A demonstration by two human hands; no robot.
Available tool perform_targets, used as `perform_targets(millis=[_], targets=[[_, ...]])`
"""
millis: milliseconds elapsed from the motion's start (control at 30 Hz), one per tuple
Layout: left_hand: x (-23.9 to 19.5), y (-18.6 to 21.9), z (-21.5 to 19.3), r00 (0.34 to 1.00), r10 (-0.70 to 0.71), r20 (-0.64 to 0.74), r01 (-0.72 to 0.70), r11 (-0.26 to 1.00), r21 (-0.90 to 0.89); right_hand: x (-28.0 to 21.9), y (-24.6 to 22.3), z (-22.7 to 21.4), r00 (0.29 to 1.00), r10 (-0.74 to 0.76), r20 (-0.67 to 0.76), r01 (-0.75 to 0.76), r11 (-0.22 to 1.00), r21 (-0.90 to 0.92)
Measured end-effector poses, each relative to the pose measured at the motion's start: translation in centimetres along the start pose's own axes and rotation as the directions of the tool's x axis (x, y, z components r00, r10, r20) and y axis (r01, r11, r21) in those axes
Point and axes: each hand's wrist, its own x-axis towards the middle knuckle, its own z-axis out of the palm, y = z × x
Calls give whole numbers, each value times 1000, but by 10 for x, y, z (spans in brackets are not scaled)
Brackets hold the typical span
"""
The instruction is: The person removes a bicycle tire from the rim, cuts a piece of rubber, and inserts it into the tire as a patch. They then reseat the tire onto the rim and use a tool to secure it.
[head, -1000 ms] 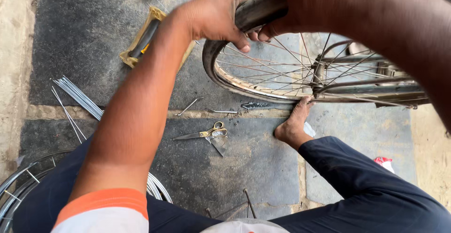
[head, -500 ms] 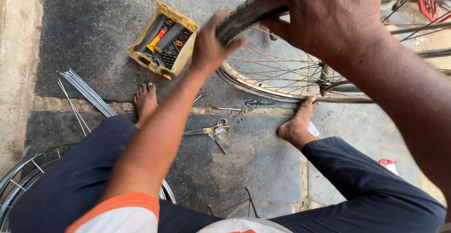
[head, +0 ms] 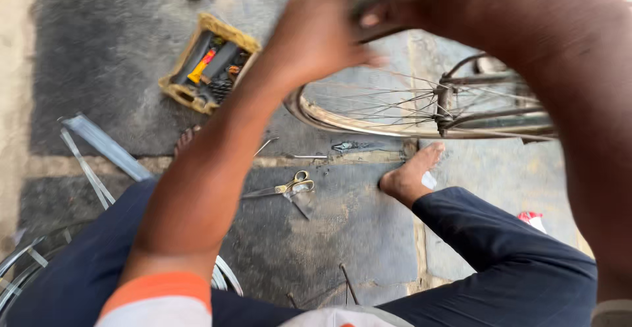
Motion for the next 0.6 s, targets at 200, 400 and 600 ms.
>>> perform_targets(millis=[200, 400, 600], targets=[[50, 44, -52, 970, 233, 71, -236, 971, 34, -20, 7, -17, 989, -61, -136, 1, 915, -404], [71, 26, -57, 760, -114, 639, 264, 954, -145, 0, 22, 9, 999, 47, 18, -43, 987, -156], [63, 9, -38, 844, 31, 536, 220, 891, -398, -13, 12, 15, 993, 9, -118, -28, 986, -165]])
